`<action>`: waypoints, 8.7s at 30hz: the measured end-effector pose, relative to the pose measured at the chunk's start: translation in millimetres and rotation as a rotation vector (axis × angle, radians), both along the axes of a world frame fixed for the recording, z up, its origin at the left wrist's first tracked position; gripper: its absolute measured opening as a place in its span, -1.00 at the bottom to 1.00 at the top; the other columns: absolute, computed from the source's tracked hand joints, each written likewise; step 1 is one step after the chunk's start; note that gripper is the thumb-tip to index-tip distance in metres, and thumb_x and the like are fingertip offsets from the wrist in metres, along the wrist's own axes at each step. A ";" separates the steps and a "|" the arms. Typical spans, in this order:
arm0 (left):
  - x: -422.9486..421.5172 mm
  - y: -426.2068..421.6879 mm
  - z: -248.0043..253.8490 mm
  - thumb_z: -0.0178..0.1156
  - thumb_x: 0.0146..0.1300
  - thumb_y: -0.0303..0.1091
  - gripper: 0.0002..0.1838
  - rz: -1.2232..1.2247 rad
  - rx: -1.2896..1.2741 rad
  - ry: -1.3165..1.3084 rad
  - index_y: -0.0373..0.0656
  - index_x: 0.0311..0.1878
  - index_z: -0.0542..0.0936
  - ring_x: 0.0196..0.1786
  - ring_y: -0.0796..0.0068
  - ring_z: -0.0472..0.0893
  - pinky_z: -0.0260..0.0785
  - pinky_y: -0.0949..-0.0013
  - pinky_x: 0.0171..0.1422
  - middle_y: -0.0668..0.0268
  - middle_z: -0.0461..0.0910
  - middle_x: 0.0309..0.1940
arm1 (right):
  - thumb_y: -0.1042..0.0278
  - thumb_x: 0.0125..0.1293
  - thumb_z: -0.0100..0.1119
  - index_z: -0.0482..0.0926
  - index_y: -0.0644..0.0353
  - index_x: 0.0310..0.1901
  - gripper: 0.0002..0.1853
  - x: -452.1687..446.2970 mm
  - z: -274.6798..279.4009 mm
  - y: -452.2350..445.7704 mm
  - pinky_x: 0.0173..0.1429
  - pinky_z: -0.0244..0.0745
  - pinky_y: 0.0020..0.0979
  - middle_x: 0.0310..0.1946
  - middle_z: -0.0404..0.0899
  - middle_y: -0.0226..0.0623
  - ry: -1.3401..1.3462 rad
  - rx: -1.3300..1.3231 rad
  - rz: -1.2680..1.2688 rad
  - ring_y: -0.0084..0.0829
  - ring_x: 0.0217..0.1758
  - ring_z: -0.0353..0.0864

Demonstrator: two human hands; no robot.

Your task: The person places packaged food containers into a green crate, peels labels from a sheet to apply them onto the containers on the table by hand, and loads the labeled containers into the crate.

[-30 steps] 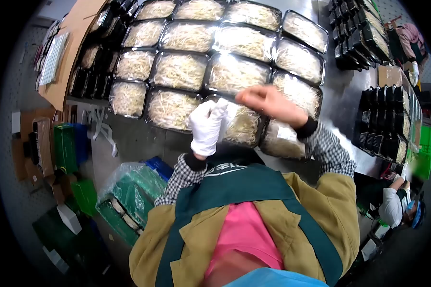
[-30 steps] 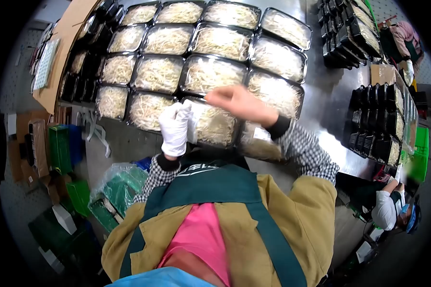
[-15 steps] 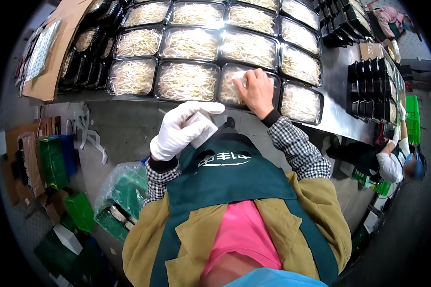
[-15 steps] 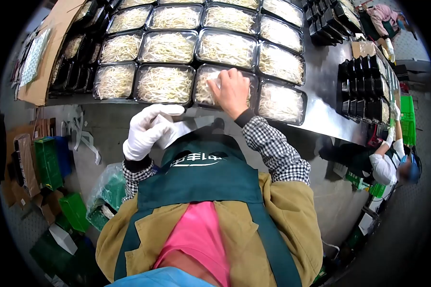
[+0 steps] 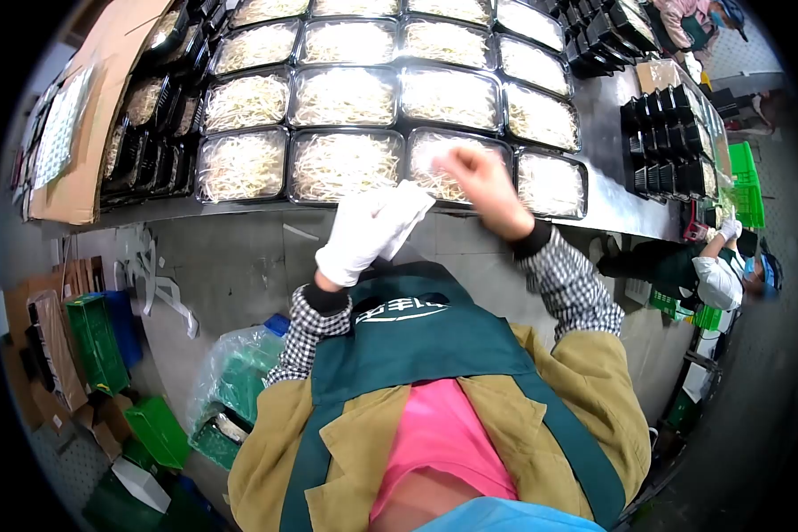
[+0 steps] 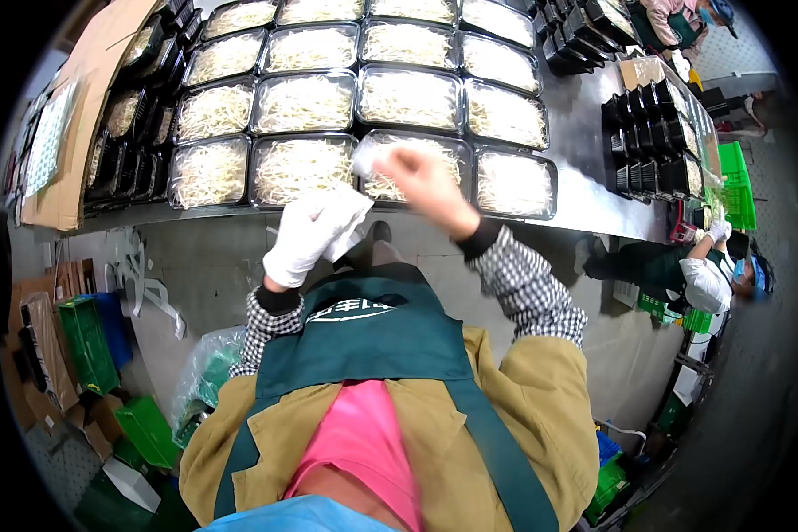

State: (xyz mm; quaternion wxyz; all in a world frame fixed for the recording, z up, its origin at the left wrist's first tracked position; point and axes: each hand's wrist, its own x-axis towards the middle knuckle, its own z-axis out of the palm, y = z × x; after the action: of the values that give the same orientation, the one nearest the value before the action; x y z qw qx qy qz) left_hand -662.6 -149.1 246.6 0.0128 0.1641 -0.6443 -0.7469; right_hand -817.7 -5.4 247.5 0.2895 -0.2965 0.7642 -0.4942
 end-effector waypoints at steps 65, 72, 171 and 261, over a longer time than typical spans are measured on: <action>-22.3 -28.3 -3.4 0.19 0.20 -0.54 -0.93 0.518 -0.211 0.055 -0.31 -0.27 0.62 -0.28 0.58 0.59 0.42 0.52 -0.17 0.28 0.63 -0.32 | 0.24 0.28 0.09 0.58 0.23 -0.17 -0.76 -281.8 -72.9 -177.4 -0.12 0.48 -0.29 -0.25 0.61 -0.07 0.672 0.034 -0.064 -0.24 -0.22 0.61; 4.3 -38.9 -20.6 0.22 0.26 -0.33 -0.81 0.578 -0.359 0.125 -0.28 -0.24 0.65 -0.39 0.65 0.56 0.37 0.53 -0.34 0.31 0.64 -0.45 | 0.31 0.30 0.20 0.58 0.30 -0.24 -0.80 -20.6 20.1 -103.1 -0.20 0.33 -0.62 -0.41 0.54 -0.55 -0.445 0.110 0.642 -0.75 -0.31 0.41; 45.1 -163.9 -24.6 0.28 0.15 -0.37 -0.73 0.959 -0.796 0.232 -0.21 -0.08 0.63 -0.17 0.22 0.66 0.51 0.33 -0.07 0.17 0.66 -0.20 | 0.31 0.28 0.20 0.60 0.36 -0.31 -0.78 20.7 8.3 -281.2 -0.24 0.39 -0.57 -0.47 0.59 -0.39 -0.359 0.083 0.849 -0.64 -0.38 0.49; 62.5 -169.8 -25.5 0.15 0.32 -0.40 -0.82 1.074 -0.285 0.020 -0.37 -0.24 0.59 -0.45 0.71 0.45 0.29 0.58 -0.35 0.41 0.56 -0.47 | 0.10 0.30 0.19 0.64 0.20 -0.15 -0.68 21.0 -0.9 -307.4 0.01 0.45 -0.52 -0.27 0.64 -0.35 -0.366 0.011 0.950 -0.60 -0.16 0.56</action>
State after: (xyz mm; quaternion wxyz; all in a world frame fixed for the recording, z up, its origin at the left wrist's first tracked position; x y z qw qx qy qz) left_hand -600.1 -318.9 221.2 0.4199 0.4588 -0.5646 -0.5426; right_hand -796.6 -312.8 246.7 0.6129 -0.5185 0.4843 -0.3478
